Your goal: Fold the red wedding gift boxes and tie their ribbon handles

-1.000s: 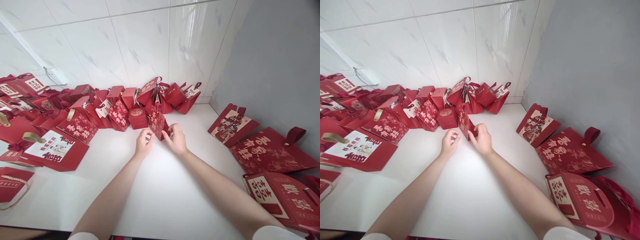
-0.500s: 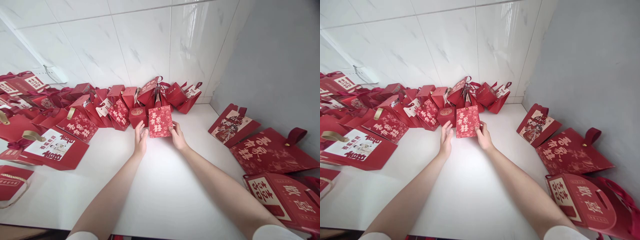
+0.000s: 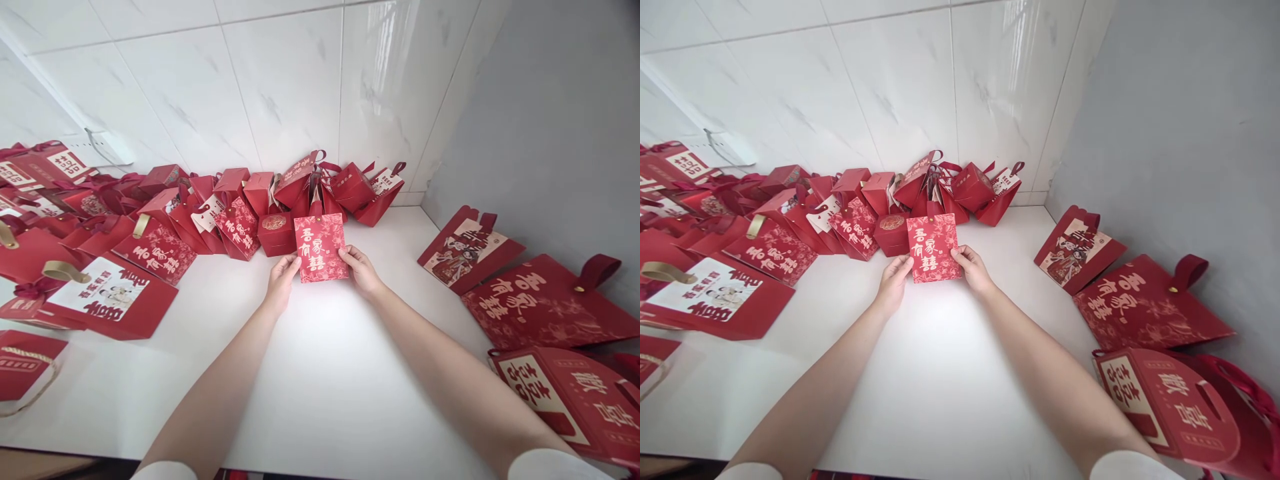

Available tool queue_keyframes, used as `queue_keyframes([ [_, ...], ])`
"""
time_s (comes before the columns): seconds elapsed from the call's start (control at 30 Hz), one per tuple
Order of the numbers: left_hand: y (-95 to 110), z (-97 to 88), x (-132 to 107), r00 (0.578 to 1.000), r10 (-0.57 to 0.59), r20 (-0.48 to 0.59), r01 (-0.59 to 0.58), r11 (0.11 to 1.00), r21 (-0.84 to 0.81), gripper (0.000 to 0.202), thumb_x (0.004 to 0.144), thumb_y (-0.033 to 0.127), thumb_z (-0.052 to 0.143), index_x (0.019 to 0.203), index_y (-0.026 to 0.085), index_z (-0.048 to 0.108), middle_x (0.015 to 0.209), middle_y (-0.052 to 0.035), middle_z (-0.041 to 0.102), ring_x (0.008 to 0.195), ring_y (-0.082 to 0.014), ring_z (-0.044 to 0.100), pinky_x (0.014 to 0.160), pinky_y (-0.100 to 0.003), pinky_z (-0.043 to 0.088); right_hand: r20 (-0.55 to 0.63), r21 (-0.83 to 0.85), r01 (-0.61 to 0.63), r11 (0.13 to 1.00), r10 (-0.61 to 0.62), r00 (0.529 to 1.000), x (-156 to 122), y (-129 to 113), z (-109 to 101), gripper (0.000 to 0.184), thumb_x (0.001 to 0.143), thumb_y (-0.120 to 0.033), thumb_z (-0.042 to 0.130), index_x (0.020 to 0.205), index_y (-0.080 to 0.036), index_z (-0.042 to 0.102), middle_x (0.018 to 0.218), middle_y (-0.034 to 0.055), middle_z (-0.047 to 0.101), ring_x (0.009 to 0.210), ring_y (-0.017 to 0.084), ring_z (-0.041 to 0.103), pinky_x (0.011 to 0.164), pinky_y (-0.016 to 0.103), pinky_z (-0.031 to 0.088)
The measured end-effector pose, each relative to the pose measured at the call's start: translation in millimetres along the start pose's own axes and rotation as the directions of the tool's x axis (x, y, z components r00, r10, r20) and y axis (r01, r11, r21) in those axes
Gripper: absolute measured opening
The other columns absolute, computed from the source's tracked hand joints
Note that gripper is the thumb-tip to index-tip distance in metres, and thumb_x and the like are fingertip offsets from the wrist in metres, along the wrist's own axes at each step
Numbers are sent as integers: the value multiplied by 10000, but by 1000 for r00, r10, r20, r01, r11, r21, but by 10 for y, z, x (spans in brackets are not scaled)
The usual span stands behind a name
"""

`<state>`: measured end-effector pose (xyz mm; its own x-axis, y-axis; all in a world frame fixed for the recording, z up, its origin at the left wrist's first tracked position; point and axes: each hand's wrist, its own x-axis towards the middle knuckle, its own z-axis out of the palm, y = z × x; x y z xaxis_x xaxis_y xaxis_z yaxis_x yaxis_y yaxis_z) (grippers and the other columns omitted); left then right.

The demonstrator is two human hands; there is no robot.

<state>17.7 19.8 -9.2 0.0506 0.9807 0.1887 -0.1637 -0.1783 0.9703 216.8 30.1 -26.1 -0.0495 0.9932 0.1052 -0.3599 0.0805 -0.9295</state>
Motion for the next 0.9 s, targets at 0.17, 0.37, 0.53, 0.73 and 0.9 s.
queue_keyframes([
  [0.17, 10, -35, 12, 998, -52, 33, 53, 998, -41, 352, 785, 451, 709, 966, 151, 675, 1197, -101, 659, 1085, -241, 625, 929, -361, 483, 14, 74, -6, 997, 5, 1000, 1, 6, -16, 380, 731, -536, 712, 755, -218, 504, 782, -22, 598, 699, 140, 560, 703, 271, 462],
  [0.37, 27, -13, 7, 998, -68, 10, 68, 997, -45, 372, 766, 455, 724, 970, 147, 683, 1180, -102, 664, 1056, -238, 625, 913, -357, 475, 10, 46, 9, 999, -10, 1000, -19, -12, -2, 393, 722, -555, 712, 754, -223, 505, 781, -21, 602, 710, 152, 567, 712, 286, 470],
  [0.53, 94, -133, 43, 986, -94, 141, 68, 982, 175, 347, 787, 485, 689, 900, 160, 649, 1048, -68, 691, 979, -203, 630, 902, -332, 472, 11, 59, -2, 998, 2, 1000, -22, -15, 1, 384, 724, -538, 715, 754, -222, 499, 784, -28, 602, 700, 143, 562, 704, 277, 463],
  [0.73, 164, -279, 55, 910, -212, 356, 111, 952, 285, 396, 768, 415, 728, 1086, 192, 650, 1136, -65, 667, 1026, -227, 634, 933, -354, 481, 23, 85, 3, 996, -5, 1000, -22, -19, 3, 352, 745, -505, 711, 757, -217, 510, 784, -30, 599, 699, 134, 560, 706, 267, 454],
  [0.9, 159, -250, 53, 907, -168, 386, 51, 953, 297, 400, 803, 427, 687, 1118, 184, 655, 1177, -88, 643, 1068, -245, 609, 957, -372, 474, 26, 76, 5, 997, -7, 1000, -13, -13, -2, 341, 756, -504, 699, 765, -218, 514, 795, -25, 602, 705, 140, 563, 714, 277, 455],
])
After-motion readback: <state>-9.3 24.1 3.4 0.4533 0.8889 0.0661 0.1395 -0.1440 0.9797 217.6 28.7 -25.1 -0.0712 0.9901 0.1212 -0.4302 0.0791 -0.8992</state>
